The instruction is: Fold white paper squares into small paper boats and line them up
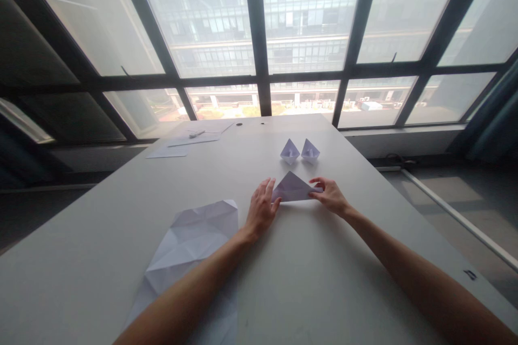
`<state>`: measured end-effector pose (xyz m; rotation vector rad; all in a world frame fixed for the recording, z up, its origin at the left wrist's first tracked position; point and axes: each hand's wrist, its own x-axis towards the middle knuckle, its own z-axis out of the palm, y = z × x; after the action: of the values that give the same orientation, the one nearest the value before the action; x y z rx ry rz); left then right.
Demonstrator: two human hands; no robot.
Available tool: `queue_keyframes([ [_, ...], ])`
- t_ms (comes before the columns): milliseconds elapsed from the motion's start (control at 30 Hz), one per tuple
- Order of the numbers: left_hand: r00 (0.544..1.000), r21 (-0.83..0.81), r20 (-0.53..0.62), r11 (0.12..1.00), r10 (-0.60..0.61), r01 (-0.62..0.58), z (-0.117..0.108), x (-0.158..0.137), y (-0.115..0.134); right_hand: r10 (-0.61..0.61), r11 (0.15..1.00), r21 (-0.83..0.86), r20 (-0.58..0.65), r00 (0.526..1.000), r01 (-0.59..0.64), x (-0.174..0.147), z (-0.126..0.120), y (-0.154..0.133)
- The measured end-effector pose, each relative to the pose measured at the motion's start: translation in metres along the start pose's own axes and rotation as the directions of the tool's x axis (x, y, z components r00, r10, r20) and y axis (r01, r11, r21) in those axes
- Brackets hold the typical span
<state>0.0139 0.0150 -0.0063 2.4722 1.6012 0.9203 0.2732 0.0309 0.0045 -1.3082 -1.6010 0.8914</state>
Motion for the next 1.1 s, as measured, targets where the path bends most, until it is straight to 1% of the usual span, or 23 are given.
queue_keyframes([
  [33,0.996,-0.014,-0.065,0.998,-0.062,0.061,0.000,0.002,-0.005,-0.020,1.000,0.022,-0.002,1.000,0.020,0.000,0.000,0.003],
  [67,0.989,-0.032,-0.095,0.993,-0.117,0.114,0.000,0.004,-0.009,-0.033,0.999,0.027,-0.009,0.999,0.034,0.000,0.001,0.005],
  [100,0.982,-0.054,-0.099,0.986,-0.163,0.158,-0.001,0.005,-0.013,-0.042,0.999,0.023,-0.017,0.999,0.042,0.000,0.001,0.007],
  [167,0.976,-0.100,-0.068,0.975,-0.205,0.198,-0.001,0.007,-0.018,-0.050,0.999,0.004,-0.030,0.998,0.050,-0.001,0.002,0.010],
  [267,0.980,-0.169,-0.033,0.968,-0.195,0.187,-0.002,0.007,-0.020,-0.052,0.999,-0.010,-0.044,0.998,0.051,-0.004,0.004,0.012],
  [433,0.973,-0.245,-0.067,0.949,-0.221,0.198,-0.002,0.006,-0.018,-0.059,0.998,-0.037,-0.085,0.995,0.056,-0.005,0.009,0.012],
  [567,0.969,-0.237,-0.089,0.950,-0.229,0.203,-0.002,0.006,-0.018,-0.070,0.997,-0.050,-0.099,0.993,0.065,-0.005,0.011,0.014],
  [800,0.960,-0.217,-0.077,0.944,-0.270,0.248,-0.002,0.006,-0.017,-0.067,0.997,-0.052,-0.113,0.991,0.061,-0.005,0.011,0.013],
  [933,0.963,-0.217,-0.074,0.947,-0.258,0.237,-0.004,0.006,-0.014,-0.072,0.997,-0.048,-0.129,0.989,0.066,-0.005,0.010,0.012],
  [1100,0.971,-0.256,-0.053,0.944,-0.231,0.210,-0.008,0.004,-0.012,-0.075,0.997,-0.038,-0.138,0.988,0.071,-0.005,0.010,0.011],
])
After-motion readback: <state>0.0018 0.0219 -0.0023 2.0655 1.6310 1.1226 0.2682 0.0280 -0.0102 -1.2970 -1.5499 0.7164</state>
